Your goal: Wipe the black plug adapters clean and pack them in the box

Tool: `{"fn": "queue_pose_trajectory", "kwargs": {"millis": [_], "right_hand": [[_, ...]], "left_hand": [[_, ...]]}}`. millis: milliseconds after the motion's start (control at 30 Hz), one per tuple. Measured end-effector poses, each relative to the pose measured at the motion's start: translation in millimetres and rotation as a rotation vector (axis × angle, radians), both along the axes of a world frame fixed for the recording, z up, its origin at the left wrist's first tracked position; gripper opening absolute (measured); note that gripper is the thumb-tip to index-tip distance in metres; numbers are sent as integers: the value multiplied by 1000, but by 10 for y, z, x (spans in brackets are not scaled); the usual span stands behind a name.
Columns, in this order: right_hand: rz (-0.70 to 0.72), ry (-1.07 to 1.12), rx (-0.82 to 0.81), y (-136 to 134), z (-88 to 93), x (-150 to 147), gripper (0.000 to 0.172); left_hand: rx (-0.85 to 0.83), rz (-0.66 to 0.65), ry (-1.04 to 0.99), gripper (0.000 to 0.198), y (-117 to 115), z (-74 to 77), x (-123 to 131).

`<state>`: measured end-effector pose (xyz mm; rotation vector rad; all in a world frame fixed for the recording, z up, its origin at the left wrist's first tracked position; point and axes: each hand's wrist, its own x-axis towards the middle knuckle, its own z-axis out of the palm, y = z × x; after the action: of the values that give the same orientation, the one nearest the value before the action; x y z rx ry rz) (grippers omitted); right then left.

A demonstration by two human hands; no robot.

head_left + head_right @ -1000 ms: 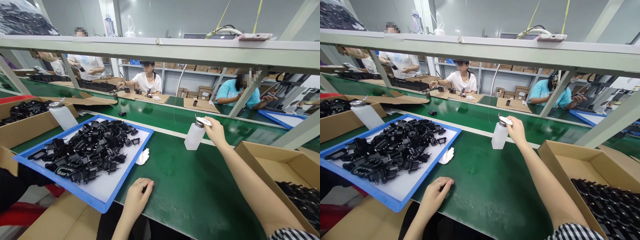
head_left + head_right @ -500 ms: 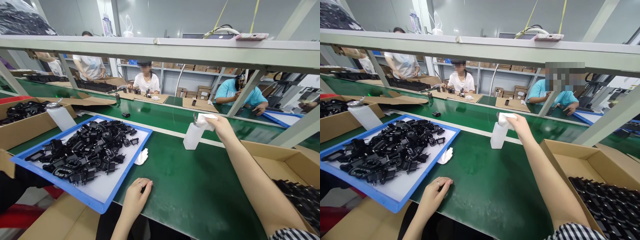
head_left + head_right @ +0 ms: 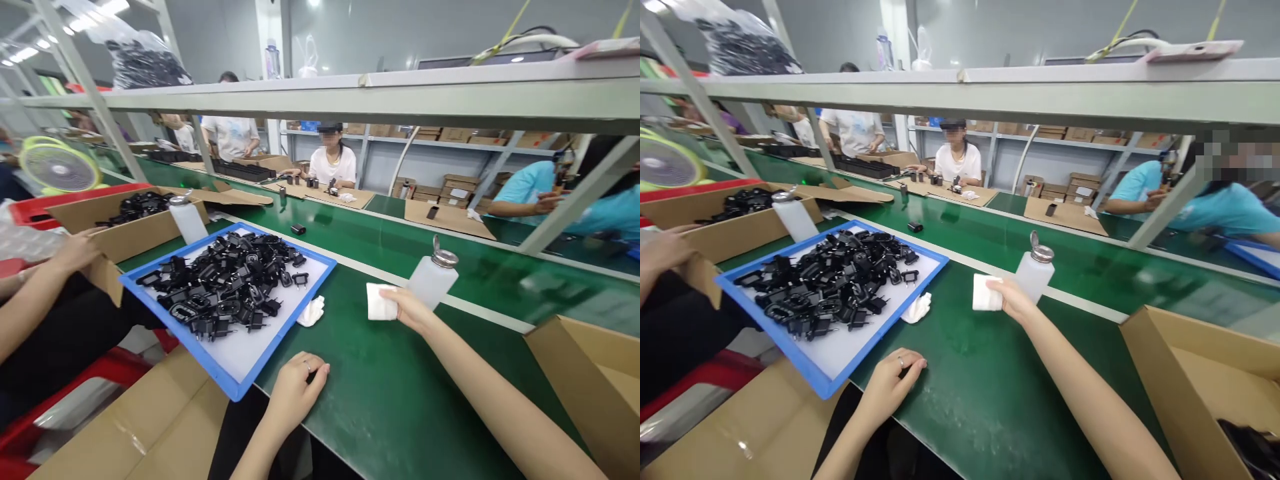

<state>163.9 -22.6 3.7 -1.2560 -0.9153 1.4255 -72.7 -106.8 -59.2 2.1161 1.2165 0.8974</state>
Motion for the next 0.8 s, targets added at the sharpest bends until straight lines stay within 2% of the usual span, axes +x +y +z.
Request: {"fn": "queue_pose_trajectory", "kwargs": {"millis": [67,167,333,467,533,633,800], "right_hand": [[57,-8,-30,-10,-169,-47,9],[116,-17,-49,-59,-312,-49,14],[173,-52,19,-115,-393,19,21],[172,-109,87,-104,-453,32,23],[192,-151,118,-98,-473,33,25],[208,-210,164,-72,-491,39,26],[216,-263,236,10,-522,44,19]], "left_hand": [[-8,3,15,28,-6,18,17],[-10,-10,78,25,-8,47,47],[-92,-39,178,21,23,128,58],[-201,-169,362,18,180,347,111],[-174,-189,541,20,383,512,196],[7,11,790,23,878,755,343],[89,196,811,22,1798,1017,497]]}}
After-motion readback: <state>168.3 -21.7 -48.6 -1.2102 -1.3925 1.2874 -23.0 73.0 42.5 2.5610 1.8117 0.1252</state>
